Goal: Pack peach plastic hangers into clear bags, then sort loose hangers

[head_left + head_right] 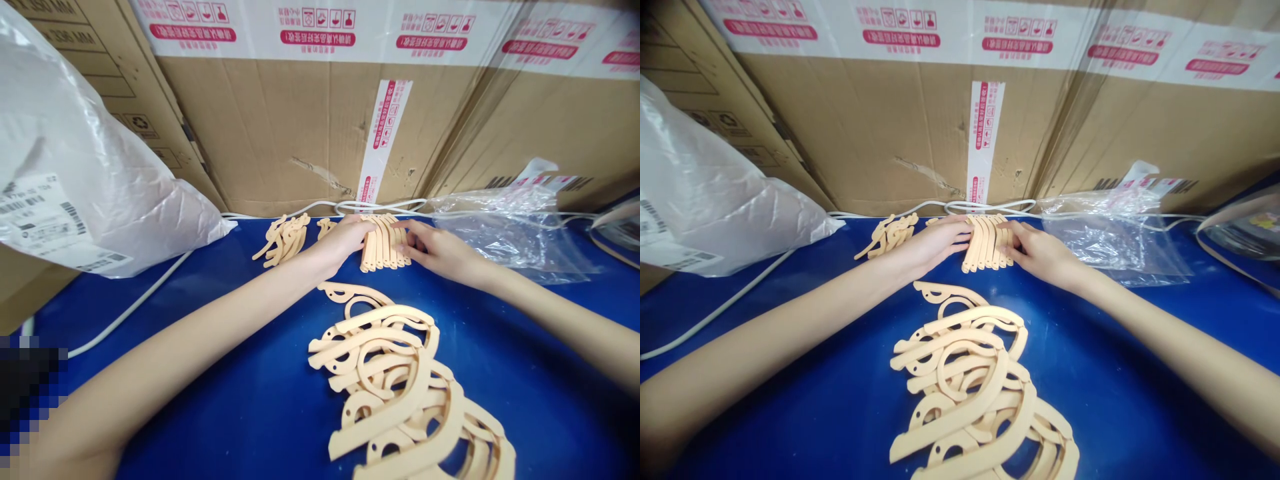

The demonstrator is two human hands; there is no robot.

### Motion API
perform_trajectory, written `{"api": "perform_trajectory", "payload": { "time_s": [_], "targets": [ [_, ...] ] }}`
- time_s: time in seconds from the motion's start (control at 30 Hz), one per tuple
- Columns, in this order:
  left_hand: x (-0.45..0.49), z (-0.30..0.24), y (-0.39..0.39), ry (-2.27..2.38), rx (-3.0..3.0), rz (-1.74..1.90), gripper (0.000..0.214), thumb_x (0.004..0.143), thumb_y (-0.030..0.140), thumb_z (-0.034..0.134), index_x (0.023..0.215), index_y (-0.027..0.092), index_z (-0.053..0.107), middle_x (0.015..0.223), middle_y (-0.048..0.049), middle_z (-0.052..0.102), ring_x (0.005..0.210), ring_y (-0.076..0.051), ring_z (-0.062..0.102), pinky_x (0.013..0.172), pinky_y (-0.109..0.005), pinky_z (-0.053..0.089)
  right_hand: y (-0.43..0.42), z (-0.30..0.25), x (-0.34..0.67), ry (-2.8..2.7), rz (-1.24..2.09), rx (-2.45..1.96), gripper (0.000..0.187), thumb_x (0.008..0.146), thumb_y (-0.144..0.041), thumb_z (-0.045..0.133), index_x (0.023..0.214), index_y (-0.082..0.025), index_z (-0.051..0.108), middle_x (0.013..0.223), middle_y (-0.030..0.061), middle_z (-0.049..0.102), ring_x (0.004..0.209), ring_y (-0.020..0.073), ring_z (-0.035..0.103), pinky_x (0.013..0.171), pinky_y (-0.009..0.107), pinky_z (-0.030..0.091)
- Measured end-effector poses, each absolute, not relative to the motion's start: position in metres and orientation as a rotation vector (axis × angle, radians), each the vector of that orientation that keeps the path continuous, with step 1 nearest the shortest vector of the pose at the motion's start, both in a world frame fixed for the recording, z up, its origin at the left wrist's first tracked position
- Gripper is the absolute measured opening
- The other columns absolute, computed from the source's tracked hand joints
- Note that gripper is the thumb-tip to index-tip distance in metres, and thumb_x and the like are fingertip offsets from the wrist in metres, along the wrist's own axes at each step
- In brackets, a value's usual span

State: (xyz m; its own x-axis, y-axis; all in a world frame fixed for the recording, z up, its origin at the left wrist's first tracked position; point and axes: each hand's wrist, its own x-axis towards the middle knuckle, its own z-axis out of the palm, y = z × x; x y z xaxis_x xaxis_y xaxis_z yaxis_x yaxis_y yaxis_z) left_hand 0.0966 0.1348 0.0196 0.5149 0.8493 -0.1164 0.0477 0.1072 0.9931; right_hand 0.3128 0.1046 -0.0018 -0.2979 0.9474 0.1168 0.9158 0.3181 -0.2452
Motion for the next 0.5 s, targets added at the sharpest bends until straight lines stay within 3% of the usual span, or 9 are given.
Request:
{"api": "perform_trajectory", "payload": {
  "time_s": [0.13,0.23,0.33,0.5],
  "targets": [
    [0.096,0.026,0.128,0.897,1.694,0.745,0.023,0.089,0.015,0.051,0.111,0.017,0.058,0.141,-0.0127,0.054,0.140,-0.026,0.041,0.120,-0.042,0.027,0.106,0.001,0.314,-2.405,0.182,-1.650,0.044,0.097,-0.049,0.040,0.125,-0.026,0.064,0.096,0.0072,0.063,0.074,0.0186,0.065,0.075,0.035,0.051],
    [0.097,0.029,0.126,0.808,1.969,0.651,0.021,0.082,0.014,0.064,0.103,0.016,0.065,0.139,-0.0131,0.057,0.142,-0.030,0.039,0.123,-0.041,0.016,0.105,0.002,0.314,-2.411,0.160,-1.658,0.047,0.097,-0.049,0.039,0.130,-0.024,0.061,0.096,0.0081,0.063,0.075,0.0200,0.065,0.075,0.036,0.052],
    [0.099,0.023,0.127,0.719,2.149,0.519,0.022,0.075,0.014,0.072,0.097,0.016,0.069,0.132,-0.0140,0.064,0.137,-0.034,0.047,0.121,-0.043,0.020,0.102,0.003,0.315,-2.407,0.142,-1.677,0.048,0.097,-0.049,0.040,0.132,-0.021,0.059,0.095,0.0083,0.063,0.074,0.0205,0.064,0.072,0.036,0.051],
    [0.097,0.010,0.128,0.690,2.291,0.437,0.031,0.080,0.014,0.065,0.112,0.013,0.067,0.144,-0.0193,0.054,0.140,-0.034,0.045,0.117,-0.041,0.028,0.100,0.003,0.315,-2.384,0.143,-1.700,0.045,0.097,-0.049,0.043,0.128,-0.022,0.061,0.092,0.0070,0.063,0.072,0.0196,0.063,0.070,0.034,0.050]
  ]
}}
